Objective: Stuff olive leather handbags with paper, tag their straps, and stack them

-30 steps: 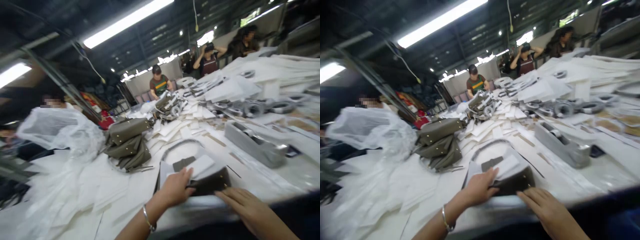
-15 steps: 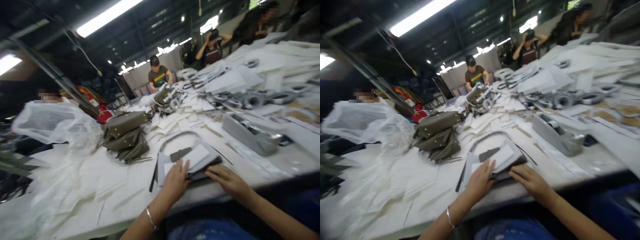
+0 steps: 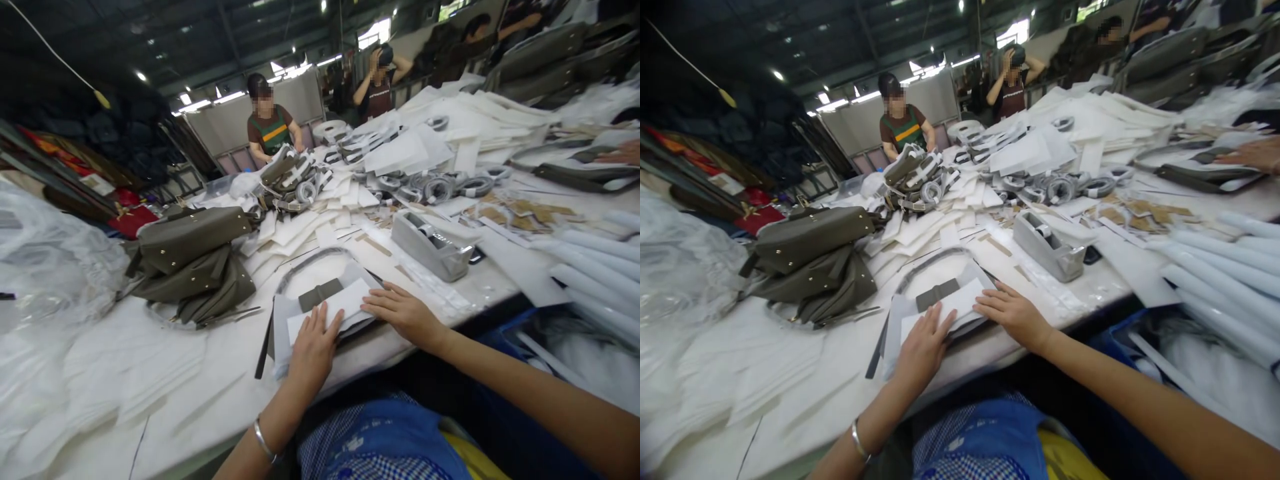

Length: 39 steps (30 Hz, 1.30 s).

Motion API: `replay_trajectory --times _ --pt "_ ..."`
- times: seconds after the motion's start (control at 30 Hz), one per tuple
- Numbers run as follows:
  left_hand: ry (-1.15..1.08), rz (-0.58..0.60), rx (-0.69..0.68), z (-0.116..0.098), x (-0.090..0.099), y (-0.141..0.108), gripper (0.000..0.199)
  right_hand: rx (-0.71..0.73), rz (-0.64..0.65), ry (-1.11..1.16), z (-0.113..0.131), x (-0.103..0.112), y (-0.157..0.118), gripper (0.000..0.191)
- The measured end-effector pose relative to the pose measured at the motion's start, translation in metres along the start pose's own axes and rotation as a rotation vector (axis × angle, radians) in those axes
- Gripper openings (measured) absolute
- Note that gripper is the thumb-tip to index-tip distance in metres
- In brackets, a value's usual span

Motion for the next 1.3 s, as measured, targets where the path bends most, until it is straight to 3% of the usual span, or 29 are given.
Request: replay_trajectory --times 0.23,0.43,0.5,0.57,0.63,0.7,0.8,0.97,1.2,1.3 --pt "-0.023 0.045 0.032 -0.04 0.008 0.023 0.045 -0.117 -0.041 0.074 -0.001 -0.013 -0.011 0.043" --pt "0.036 -0.117 0.042 -0.047 -0.012 0.022 0.058 -0.124 -0.111 0.17 0.005 -0.005 -0.019 0.042" --pt "0.042 -0.139 0.047 -0.046 -0.017 0.019 0.059 -0.255 -0.214 0.178 0.01 0.0 -0.028 0.04" --pt "0.042 -0.149 0.044 -0.045 -0.018 0.017 0.062 -0.498 -0.291 0.198 0.013 0.005 -0.04 0.04" --pt "0.034 -0.164 0.041 -0.045 -0.018 0.017 0.064 -0.724 -0.245 0.295 0.013 0.005 -0.048 0.046" --pt "0.021 -0.181 0.044 -0.045 -0.019 0.017 0.065 -0.847 -0.131 0.423 0.01 0.003 -0.049 0.052" --pt "0.015 -0.193 0.045 -0.044 -0.02 0.017 0.063 -0.934 -0.003 0.496 -0.001 0.002 -0.036 0.059" --pt "0.027 -0.216 0.04 -0.044 -0.023 0.015 0.062 -1.041 0.159 0.586 -0.009 0.01 -0.01 0.049" --pt "-0.003 -0.278 0.05 -0.043 -0.023 0.012 0.061 -1.209 -0.104 1.283 0.014 0.017 0.013 0.055" --pt "-0.038 -0.313 0.044 -0.038 -0.023 0.012 0.068 -1.269 -0.171 1.363 0.019 0.015 0.023 0.058"
Point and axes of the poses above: each hand's wrist, its own y-axis towards the middle knuckle, its own x-axis out of the back of the hand, z = x × y, the point moved 2 cm from there along y, towards the middle knuckle, and after that the axes turned 5 degrees about x, right-handed, at the moved point
